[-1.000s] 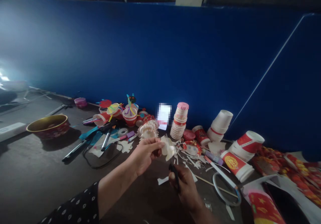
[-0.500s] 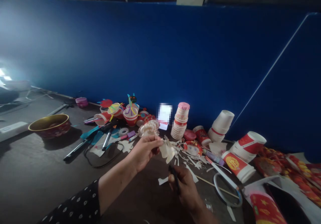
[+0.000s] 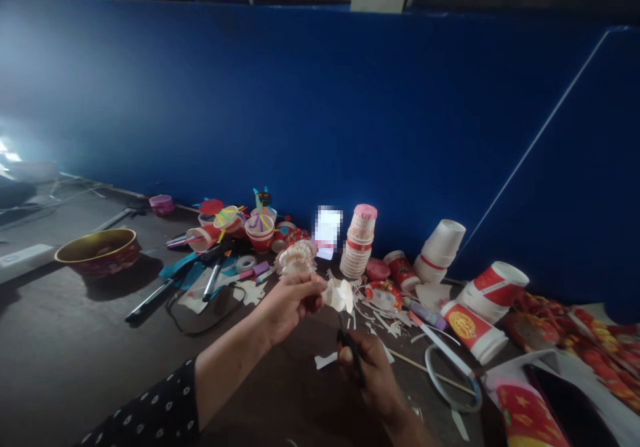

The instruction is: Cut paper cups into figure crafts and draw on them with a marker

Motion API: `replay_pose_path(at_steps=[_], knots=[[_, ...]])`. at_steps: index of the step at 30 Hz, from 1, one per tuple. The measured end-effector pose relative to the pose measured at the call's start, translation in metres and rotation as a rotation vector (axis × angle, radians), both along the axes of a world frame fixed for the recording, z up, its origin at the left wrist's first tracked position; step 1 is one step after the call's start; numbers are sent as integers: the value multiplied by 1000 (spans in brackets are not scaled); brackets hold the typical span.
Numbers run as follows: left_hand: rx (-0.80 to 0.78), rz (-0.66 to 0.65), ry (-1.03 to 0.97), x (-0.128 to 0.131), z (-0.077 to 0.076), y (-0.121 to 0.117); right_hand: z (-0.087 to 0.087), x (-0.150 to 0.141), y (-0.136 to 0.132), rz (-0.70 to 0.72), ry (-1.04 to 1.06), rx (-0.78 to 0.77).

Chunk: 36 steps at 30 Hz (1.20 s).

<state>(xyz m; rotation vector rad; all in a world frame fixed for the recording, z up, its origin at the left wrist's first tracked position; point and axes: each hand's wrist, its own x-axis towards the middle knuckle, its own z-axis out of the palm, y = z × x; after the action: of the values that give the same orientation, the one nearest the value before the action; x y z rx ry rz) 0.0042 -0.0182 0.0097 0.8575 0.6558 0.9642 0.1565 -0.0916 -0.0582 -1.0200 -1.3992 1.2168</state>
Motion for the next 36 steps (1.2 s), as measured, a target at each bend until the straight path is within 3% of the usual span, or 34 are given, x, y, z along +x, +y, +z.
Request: replay_pose_path(at_steps=[7,25,32,36], knots=[[90,6,75,-3,0,5,3,-1,-2,16,-30,-27],[49,-15,68,4,-3,-6,2,0,-1,-23,-40,36],[152,36,95,1,-1,0,5,-3,-1,23,-22,-27],[103,34,97,2,-1,0,3,-2,-2,29,-25,-27]])
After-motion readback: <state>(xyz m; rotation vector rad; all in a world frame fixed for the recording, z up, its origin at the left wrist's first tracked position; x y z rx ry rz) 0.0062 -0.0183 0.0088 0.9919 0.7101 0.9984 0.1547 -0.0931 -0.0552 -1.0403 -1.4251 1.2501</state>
